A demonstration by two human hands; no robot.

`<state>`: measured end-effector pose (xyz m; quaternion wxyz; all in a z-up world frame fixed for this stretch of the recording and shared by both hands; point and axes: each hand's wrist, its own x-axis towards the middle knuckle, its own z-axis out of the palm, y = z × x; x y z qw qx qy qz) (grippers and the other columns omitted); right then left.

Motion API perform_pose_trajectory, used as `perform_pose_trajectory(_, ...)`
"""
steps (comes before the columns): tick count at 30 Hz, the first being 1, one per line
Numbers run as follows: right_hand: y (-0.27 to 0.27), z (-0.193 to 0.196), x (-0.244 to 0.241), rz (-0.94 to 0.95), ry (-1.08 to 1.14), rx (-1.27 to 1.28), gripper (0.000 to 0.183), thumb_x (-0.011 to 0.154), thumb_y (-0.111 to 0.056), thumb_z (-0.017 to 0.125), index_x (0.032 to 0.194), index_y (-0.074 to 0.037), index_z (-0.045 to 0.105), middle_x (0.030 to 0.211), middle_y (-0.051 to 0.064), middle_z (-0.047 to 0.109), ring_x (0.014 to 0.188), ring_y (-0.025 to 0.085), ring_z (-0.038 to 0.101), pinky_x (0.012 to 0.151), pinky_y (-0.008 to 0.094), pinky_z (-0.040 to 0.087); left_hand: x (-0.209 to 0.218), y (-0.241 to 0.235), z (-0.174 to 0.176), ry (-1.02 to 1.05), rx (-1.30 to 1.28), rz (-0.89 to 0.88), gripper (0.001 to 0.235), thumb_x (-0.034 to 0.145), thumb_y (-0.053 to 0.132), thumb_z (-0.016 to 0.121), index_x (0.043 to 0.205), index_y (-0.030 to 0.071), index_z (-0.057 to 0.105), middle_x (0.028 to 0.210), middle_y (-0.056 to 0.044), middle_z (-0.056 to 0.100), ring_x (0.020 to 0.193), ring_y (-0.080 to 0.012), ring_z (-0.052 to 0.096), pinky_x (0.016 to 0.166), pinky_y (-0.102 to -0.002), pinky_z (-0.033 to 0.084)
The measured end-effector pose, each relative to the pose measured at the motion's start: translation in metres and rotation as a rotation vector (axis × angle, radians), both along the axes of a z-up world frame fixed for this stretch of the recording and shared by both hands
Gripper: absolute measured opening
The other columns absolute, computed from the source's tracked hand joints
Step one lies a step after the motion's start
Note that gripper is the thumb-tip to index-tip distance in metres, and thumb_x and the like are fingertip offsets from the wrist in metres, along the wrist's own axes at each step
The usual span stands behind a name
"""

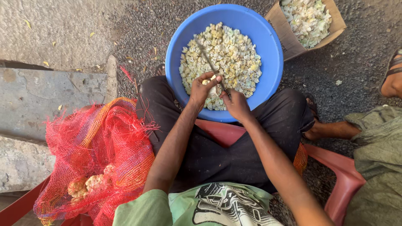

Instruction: The person sits cross-legged on a chair and uses a knife to cut cauliflower florets into smaller pieces, placing them into a blue basin. They repeatedly pick up florets from a red mesh bag and cut them over the basin.

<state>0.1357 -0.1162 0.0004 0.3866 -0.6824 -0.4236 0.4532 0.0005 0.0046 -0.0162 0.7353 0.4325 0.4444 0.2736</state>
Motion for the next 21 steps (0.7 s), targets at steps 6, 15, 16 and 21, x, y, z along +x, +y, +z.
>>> perform_pose_trajectory(6, 0.003, 0.023, -0.002, -0.180, 0.531, -0.035, 0.036, 0.101, -0.039, 0.056, 0.102, -0.005, 0.066, 0.086, 0.003, 0.072, 0.054, 0.010, 0.059, 0.051, 0.026, 0.050, -0.005, 0.004, -0.002, -0.459, -0.208, 0.043, 0.059, 0.095, 0.026, 0.066, 0.146, 0.000, 0.047, 0.126, -0.017, 0.072, 0.113, -0.0276, 0.072, 0.097, -0.045, 0.062)
perform_pose_trajectory(15, 0.007, 0.016, 0.002, -0.294, 0.219, 0.213, 0.038, 0.089, -0.018, 0.081, 0.119, -0.001, 0.065, 0.089, 0.002, 0.069, 0.067, 0.008, 0.064, 0.056, 0.026, 0.053, 0.003, -0.006, 0.035, -0.213, -0.235, -0.146, 0.062, 0.101, 0.028, 0.046, 0.157, 0.016, 0.024, 0.145, -0.018, 0.052, 0.132, -0.0310, 0.054, 0.113, -0.048, 0.046)
perform_pose_trajectory(16, 0.008, 0.017, 0.004, -0.295, 0.154, 0.255, 0.036, 0.090, -0.017, 0.080, 0.119, -0.001, 0.065, 0.090, 0.002, 0.070, 0.070, 0.007, 0.066, 0.057, 0.026, 0.054, 0.002, -0.005, 0.035, -0.259, -0.215, -0.158, 0.057, 0.100, 0.025, 0.046, 0.154, 0.012, 0.032, 0.145, -0.019, 0.054, 0.131, -0.0318, 0.056, 0.112, -0.049, 0.048)
perform_pose_trajectory(21, -0.002, 0.027, 0.002, -0.246, -0.124, 0.157, 0.030, 0.102, -0.033, 0.068, 0.107, -0.004, 0.070, 0.072, 0.005, 0.063, 0.062, 0.016, 0.063, 0.055, 0.033, 0.050, -0.006, 0.001, 0.025, -0.363, -0.197, -0.016, 0.041, 0.097, 0.012, 0.040, 0.131, -0.001, 0.060, 0.137, -0.020, 0.061, 0.131, -0.0246, 0.059, 0.105, -0.053, 0.054)
